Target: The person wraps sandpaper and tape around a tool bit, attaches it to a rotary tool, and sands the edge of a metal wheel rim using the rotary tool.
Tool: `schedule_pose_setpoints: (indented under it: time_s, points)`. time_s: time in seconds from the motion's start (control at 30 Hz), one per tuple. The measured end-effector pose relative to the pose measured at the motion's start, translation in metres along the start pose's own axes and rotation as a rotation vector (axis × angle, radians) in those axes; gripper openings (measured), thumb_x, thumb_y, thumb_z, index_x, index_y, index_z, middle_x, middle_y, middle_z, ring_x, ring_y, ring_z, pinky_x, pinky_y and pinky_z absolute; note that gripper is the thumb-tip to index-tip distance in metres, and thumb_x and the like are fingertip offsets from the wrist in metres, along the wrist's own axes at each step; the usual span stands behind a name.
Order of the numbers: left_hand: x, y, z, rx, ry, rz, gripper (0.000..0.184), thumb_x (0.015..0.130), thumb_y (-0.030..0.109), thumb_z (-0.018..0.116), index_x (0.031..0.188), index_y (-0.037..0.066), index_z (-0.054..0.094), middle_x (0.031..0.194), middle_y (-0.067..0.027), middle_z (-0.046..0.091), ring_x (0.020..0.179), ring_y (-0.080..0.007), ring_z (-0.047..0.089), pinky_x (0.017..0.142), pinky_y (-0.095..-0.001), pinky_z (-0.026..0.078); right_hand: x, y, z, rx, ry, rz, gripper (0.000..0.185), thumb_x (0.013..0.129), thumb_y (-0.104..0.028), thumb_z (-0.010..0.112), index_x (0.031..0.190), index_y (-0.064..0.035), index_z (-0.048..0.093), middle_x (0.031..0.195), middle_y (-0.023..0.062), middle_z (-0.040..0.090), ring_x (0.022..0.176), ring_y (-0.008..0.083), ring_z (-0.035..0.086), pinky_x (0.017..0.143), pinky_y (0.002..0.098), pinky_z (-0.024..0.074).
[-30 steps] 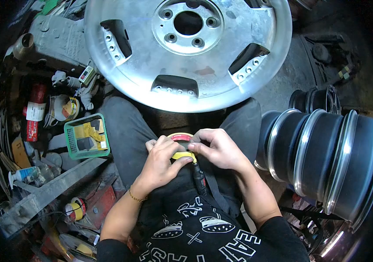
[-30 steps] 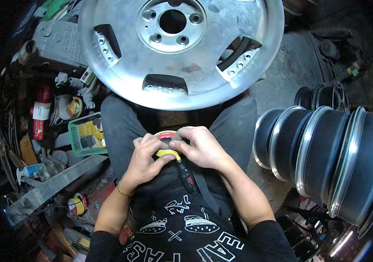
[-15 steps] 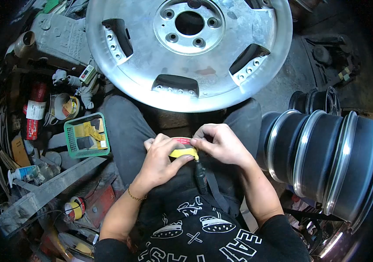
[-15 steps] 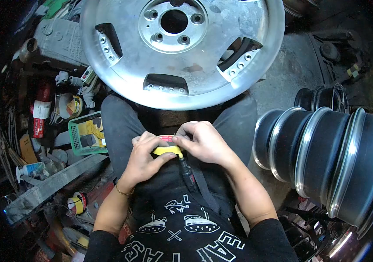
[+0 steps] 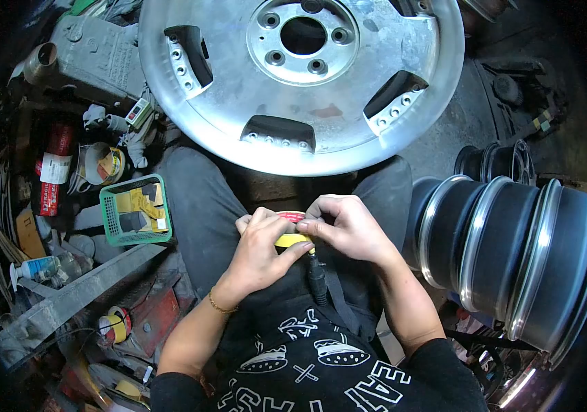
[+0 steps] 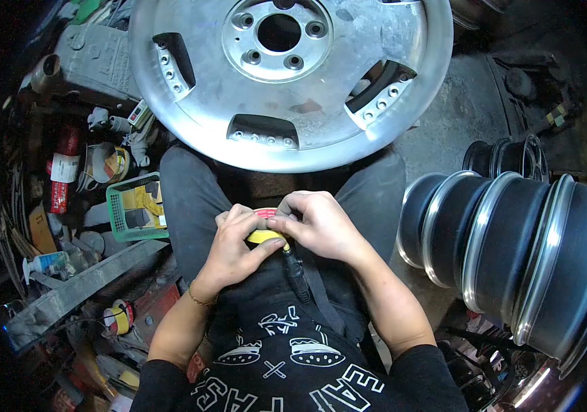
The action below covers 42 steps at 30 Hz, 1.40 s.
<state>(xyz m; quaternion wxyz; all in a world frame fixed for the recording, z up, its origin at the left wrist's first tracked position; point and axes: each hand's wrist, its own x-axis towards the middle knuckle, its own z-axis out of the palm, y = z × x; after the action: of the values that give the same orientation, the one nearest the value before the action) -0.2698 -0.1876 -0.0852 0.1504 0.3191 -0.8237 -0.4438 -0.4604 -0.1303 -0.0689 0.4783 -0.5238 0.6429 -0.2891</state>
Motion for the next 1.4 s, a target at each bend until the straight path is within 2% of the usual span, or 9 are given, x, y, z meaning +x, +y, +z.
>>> schedule_pose_setpoints:
  time_s: [0.07, 0.2, 0.3, 0.47, 0.7, 0.83, 1.0, 1.2, 1.4]
  points:
    - [-0.001, -0.003, -0.004, -0.032, -0.037, 0.005, 0.030, 0.072, 0.028, 0.080, 0.090, 0.007, 0.067, 0.095, -0.0066, 0.068, 0.093, -0.0238, 0.056, 0.083, -0.0384, 0.033, -0.001, 0.007, 0.003, 0.255, 0.005, -0.050, 0.019, 0.083, -0.015, 0.070, 0.088, 0.0041, 0.067, 0.073, 0.0161, 0.064, 0.066, 0.0200, 0.063, 0.062, 0.0330, 0.0474]
    - [-0.002, -0.006, 0.002, -0.036, -0.027, 0.031, 0.030, 0.072, 0.027, 0.080, 0.090, 0.007, 0.068, 0.095, -0.0066, 0.068, 0.092, -0.0233, 0.056, 0.083, -0.0373, 0.034, -0.002, 0.004, 0.003, 0.279, -0.090, -0.078, 0.019, 0.085, -0.014, 0.068, 0.090, 0.0044, 0.068, 0.077, 0.0170, 0.065, 0.071, 0.0208, 0.064, 0.063, 0.0332, 0.0478]
    - [-0.002, -0.005, 0.007, -0.065, 0.041, 0.014, 0.027, 0.073, 0.026, 0.080, 0.088, 0.007, 0.068, 0.093, -0.0059, 0.068, 0.092, -0.0222, 0.058, 0.082, -0.0371, 0.035, -0.007, 0.008, 0.013, 0.183, 0.089, -0.103, 0.019, 0.088, -0.015, 0.066, 0.093, 0.0037, 0.068, 0.079, 0.0151, 0.064, 0.070, 0.0204, 0.062, 0.063, 0.0327, 0.0479]
    - [-0.011, -0.006, 0.007, -0.065, 0.101, -0.199, 0.026, 0.075, 0.028, 0.078, 0.090, 0.008, 0.070, 0.089, -0.0065, 0.069, 0.087, -0.0237, 0.062, 0.081, -0.0386, 0.038, -0.036, 0.009, 0.042, 0.056, 0.327, -0.061, 0.030, 0.070, -0.021, 0.085, 0.086, -0.0023, 0.067, 0.072, 0.0087, 0.059, 0.064, 0.0189, 0.058, 0.061, 0.0300, 0.0484]
    - [-0.016, -0.007, -0.006, -0.008, 0.045, -0.174, 0.024, 0.078, 0.021, 0.075, 0.092, 0.003, 0.069, 0.084, -0.0137, 0.066, 0.081, -0.0295, 0.062, 0.079, -0.0386, 0.044, -0.041, 0.009, 0.077, 0.089, 0.456, -0.038, 0.021, 0.080, -0.014, 0.076, 0.092, 0.0008, 0.066, 0.080, 0.0141, 0.064, 0.067, 0.0265, 0.064, 0.061, 0.0332, 0.0506]
    - [-0.019, -0.005, -0.012, 0.031, -0.001, -0.139, 0.022, 0.078, 0.018, 0.073, 0.094, 0.004, 0.069, 0.085, -0.0121, 0.066, 0.082, -0.0281, 0.062, 0.080, -0.0376, 0.041, -0.042, 0.001, 0.080, 0.160, 0.394, 0.056, 0.016, 0.086, -0.011, 0.068, 0.093, 0.0024, 0.066, 0.080, 0.0170, 0.066, 0.062, 0.0256, 0.065, 0.059, 0.0332, 0.0500]
    - [-0.019, -0.001, -0.014, 0.058, 0.015, -0.132, 0.019, 0.076, 0.016, 0.072, 0.090, 0.004, 0.067, 0.085, -0.0112, 0.066, 0.083, -0.0276, 0.062, 0.081, -0.0371, 0.038, -0.043, 0.009, 0.088, 0.263, 0.404, 0.062, 0.018, 0.092, -0.014, 0.065, 0.093, 0.0044, 0.065, 0.076, 0.0109, 0.066, 0.065, 0.0115, 0.060, 0.059, 0.0258, 0.0472]
    - [-0.021, 0.003, -0.009, 0.114, 0.074, -0.045, 0.016, 0.073, 0.012, 0.072, 0.086, 0.006, 0.066, 0.082, -0.0096, 0.064, 0.081, -0.0261, 0.061, 0.082, -0.0373, 0.036, -0.043, 0.013, 0.095, 0.736, 0.286, 0.245, 0.024, 0.097, -0.020, 0.060, 0.094, 0.0027, 0.064, 0.076, 0.0027, 0.062, 0.064, 0.0080, 0.056, 0.058, 0.0226, 0.0467]
    - [-0.019, 0.001, 0.002, 0.327, 0.178, 0.124, 0.016, 0.071, 0.009, 0.071, 0.085, 0.006, 0.064, 0.078, -0.0069, 0.061, 0.080, -0.0237, 0.059, 0.084, -0.0407, 0.033, -0.036, 0.019, 0.100, 0.736, 0.347, 0.238, 0.026, 0.097, -0.022, 0.060, 0.094, 0.0032, 0.067, 0.073, 0.0022, 0.063, 0.061, 0.0064, 0.056, 0.054, 0.0220, 0.0464]
